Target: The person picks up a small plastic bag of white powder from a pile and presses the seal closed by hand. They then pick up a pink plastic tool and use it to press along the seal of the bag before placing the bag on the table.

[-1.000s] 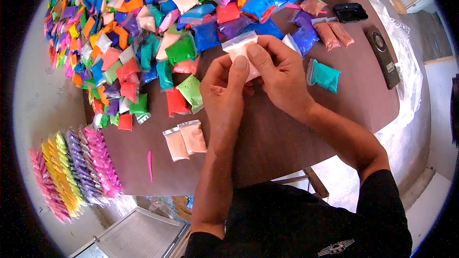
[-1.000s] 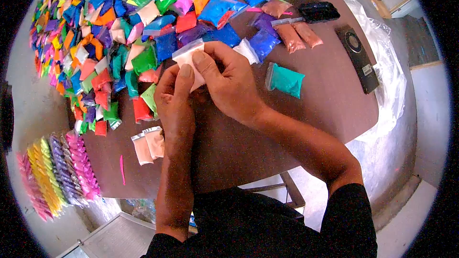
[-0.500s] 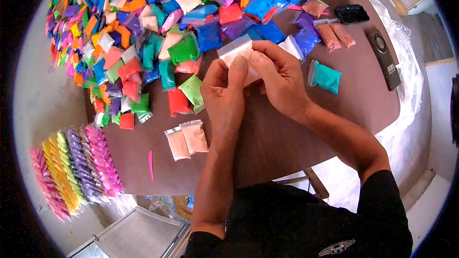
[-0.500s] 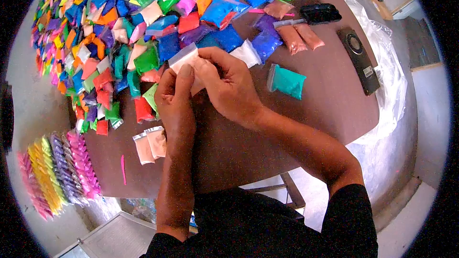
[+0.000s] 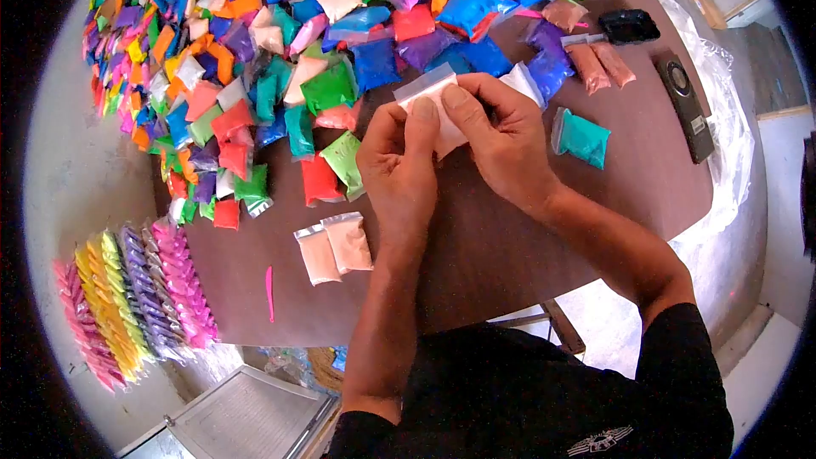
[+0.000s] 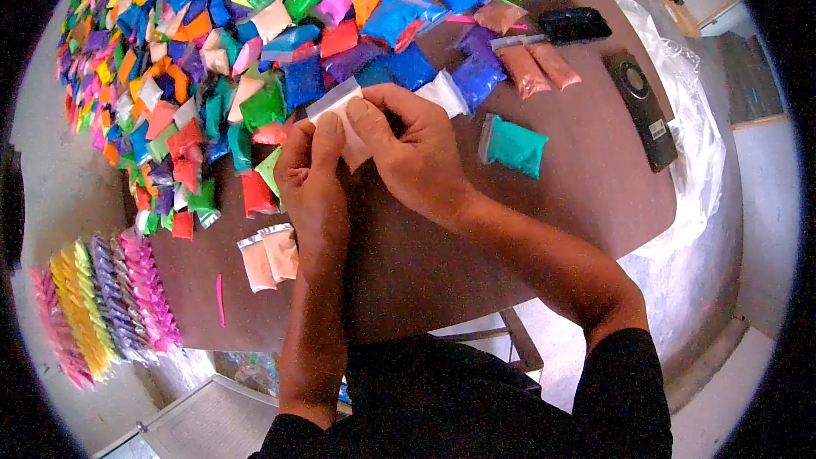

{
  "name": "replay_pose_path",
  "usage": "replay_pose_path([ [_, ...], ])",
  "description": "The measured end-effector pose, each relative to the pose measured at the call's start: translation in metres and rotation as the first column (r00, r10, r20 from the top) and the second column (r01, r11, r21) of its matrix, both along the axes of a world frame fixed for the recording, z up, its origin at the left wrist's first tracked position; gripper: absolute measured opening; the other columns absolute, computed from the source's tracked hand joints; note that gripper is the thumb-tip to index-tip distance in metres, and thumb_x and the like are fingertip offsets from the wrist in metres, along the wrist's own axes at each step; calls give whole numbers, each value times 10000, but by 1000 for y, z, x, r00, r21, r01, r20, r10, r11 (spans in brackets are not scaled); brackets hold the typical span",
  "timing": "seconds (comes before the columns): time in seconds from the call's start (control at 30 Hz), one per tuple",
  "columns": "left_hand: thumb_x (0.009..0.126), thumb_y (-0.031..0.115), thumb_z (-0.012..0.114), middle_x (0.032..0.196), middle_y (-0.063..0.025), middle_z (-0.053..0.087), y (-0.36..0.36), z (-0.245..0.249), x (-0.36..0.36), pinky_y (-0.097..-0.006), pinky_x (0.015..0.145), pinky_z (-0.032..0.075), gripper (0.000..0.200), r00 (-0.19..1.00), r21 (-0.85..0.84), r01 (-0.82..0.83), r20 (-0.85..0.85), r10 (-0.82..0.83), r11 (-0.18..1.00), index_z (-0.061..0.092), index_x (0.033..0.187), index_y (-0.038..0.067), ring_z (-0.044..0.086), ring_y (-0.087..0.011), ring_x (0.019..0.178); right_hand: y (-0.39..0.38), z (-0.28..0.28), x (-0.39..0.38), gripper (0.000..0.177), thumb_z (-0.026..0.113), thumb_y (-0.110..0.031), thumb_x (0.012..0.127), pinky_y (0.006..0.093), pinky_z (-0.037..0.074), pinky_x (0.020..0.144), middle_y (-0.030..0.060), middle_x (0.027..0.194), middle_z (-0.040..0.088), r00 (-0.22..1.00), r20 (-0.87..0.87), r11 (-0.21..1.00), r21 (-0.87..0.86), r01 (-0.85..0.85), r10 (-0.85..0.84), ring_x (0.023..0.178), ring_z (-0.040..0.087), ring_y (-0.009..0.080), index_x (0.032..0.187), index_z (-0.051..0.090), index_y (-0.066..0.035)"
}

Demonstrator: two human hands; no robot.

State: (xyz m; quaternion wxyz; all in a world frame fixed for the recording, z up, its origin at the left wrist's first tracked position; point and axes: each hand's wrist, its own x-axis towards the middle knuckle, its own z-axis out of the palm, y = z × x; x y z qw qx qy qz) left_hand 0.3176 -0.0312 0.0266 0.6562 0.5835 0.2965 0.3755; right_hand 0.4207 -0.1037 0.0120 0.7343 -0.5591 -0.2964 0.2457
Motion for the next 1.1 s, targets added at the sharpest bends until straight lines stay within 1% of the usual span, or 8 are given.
replay_pose_path([
  [0.23,1040,207,687,821,63,617,1,1,0,-194,625,379,187,1000,72,-26,-6,27,997,678,953,42,505,1,735,2,-1,-1,206,633,-193,1052,246,498,668,-15,853,661,1000,0,999,35,-7,7,790,589,43,1057,693,5],
  [0.4,1033,197,695,849,55,641,-1,2,2,-194,642,397,181,1000,-39,-11,5,12,999,680,959,33,527,-2,760,1,2,0,202,628,-188,1054,246,494,667,-13,844,653,1000,16,1000,10,-15,14,785,581,42,1033,684,5],
  [0.6,1029,185,695,863,57,652,1,-2,1,-190,661,410,163,1000,-5,-14,10,14,1000,684,958,38,535,0,774,1,-3,0,186,614,-176,1057,244,488,655,-25,826,637,998,44,999,7,-39,39,769,571,35,1002,672,-8],
  [0.67,1030,185,694,864,57,653,1,-2,2,-190,662,411,163,1000,10,-5,19,5,1000,684,959,38,537,1,776,2,1,-1,166,611,-160,1054,239,482,655,-33,825,632,998,-46,997,57,-49,51,764,563,29,996,676,-19],
  [0.8,1033,186,689,849,62,640,5,-5,-1,-191,652,400,161,999,27,43,-11,-43,999,684,958,43,526,3,766,3,-4,-2,154,613,-154,1051,234,472,649,-39,822,630,996,-74,996,81,-41,47,754,552,24,994,679,-27],
  [0.97,1042,191,674,823,74,609,-1,-2,3,-194,636,373,166,1000,-15,-5,16,6,1000,684,954,50,496,5,746,1,-3,2,154,617,-160,1051,232,447,618,-48,797,600,999,36,999,40,-8,6,730,526,21,980,668,-32],
  [1.03,1045,194,670,819,76,602,-1,-3,1,-196,634,370,172,1000,-20,-17,3,17,1000,683,952,50,491,3,745,0,-2,0,158,618,-161,1050,234,446,617,-50,787,591,999,30,999,33,-15,14,729,523,20,974,666,-31],
  [1.1,1049,201,665,828,71,605,0,-3,0,-199,640,382,187,999,64,-11,-34,14,998,677,948,43,497,-2,753,0,-1,-1,162,619,-163,1049,236,445,615,-52,777,581,999,24,999,26,-24,23,727,520,19,967,663,-31],
])
